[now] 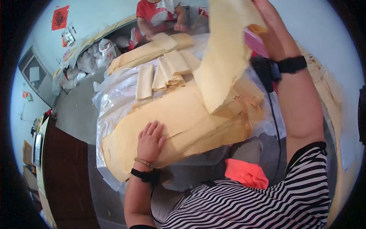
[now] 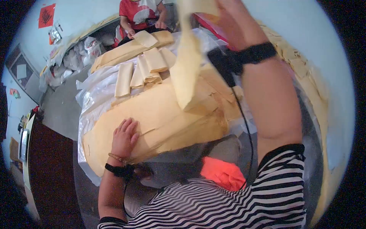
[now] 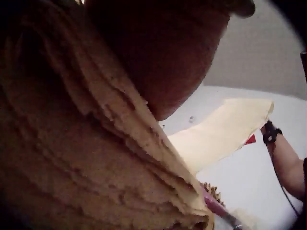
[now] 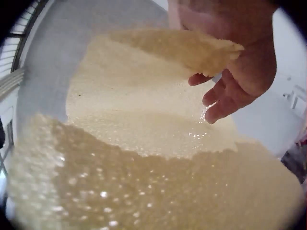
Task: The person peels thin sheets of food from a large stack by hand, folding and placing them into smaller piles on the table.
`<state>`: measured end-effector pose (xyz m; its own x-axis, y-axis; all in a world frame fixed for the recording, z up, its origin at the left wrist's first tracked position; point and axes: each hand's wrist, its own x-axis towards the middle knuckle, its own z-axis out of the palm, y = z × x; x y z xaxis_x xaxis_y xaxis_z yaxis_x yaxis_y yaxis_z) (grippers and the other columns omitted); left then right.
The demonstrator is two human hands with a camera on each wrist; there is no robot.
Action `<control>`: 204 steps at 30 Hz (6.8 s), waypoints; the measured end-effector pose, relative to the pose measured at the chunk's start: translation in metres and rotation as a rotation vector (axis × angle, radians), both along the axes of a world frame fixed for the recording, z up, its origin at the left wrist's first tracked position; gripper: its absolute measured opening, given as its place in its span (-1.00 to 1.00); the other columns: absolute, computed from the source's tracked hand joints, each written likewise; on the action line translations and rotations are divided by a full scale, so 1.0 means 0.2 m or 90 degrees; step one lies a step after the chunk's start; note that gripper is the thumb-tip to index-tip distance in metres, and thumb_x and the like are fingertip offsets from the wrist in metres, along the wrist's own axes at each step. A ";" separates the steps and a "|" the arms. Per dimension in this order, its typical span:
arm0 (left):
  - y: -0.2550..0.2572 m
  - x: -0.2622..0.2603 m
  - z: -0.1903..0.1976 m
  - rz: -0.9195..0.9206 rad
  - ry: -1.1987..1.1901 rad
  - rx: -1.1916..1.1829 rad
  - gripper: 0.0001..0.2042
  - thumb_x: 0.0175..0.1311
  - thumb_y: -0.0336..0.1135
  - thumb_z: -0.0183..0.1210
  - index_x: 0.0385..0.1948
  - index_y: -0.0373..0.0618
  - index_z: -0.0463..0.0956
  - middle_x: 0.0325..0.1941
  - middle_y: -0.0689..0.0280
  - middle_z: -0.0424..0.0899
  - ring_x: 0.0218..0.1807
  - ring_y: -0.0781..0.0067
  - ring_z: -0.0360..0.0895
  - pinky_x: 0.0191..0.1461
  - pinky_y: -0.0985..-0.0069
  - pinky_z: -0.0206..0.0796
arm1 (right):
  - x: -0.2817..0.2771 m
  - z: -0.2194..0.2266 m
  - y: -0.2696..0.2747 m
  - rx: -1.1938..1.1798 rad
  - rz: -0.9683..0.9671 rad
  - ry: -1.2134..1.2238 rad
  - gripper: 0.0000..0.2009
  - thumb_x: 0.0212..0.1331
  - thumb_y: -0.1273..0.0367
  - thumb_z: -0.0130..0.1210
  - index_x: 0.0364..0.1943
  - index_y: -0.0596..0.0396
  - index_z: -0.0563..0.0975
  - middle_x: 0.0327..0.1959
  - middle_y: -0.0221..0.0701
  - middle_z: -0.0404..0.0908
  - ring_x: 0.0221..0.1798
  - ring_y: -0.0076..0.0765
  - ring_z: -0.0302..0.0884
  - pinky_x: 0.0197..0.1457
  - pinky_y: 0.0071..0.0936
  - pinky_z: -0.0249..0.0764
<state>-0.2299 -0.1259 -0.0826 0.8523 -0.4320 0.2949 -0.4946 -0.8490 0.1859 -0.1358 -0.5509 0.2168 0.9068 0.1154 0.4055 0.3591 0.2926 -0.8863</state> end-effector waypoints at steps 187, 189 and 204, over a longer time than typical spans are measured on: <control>0.21 0.12 0.67 -0.041 0.184 -1.022 -0.72 0.37 -0.40 0.17 0.08 -0.25 0.55 0.07 0.19 0.68 0.15 0.31 0.61 0.26 0.40 0.43 | -0.14 -1.64 1.28 -0.415 -0.212 -0.118 -0.53 0.30 0.46 -0.01 0.29 0.34 0.41 0.24 0.03 0.54 0.35 0.06 0.45 0.45 -0.15 0.34; 0.12 0.17 0.71 -0.103 0.179 -0.942 -0.72 0.45 -0.32 0.13 0.06 -0.29 0.58 0.02 0.23 0.71 0.09 0.38 0.63 0.20 0.43 0.44 | -0.10 -1.63 1.26 -0.195 -0.164 0.039 -0.57 0.32 0.44 -0.02 0.26 0.31 0.43 0.22 0.03 0.54 0.31 0.06 0.47 0.42 -0.19 0.37; 0.19 -0.25 0.14 -0.051 0.085 -0.158 -0.34 -0.09 -0.30 0.50 0.21 -0.02 0.55 0.29 0.14 0.60 0.36 0.05 0.48 0.43 0.15 0.26 | -0.44 -1.54 0.82 0.157 0.017 0.295 -0.60 0.34 0.37 0.02 0.23 0.23 0.47 0.19 -0.04 0.56 0.27 0.05 0.49 0.39 -0.21 0.39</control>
<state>-0.2798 -0.0875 -0.0540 0.8566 -0.4282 0.2880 -0.5157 -0.7282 0.4514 -0.2239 -0.3870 -0.0907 0.9955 0.0922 -0.0200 -0.0650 0.5166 -0.8538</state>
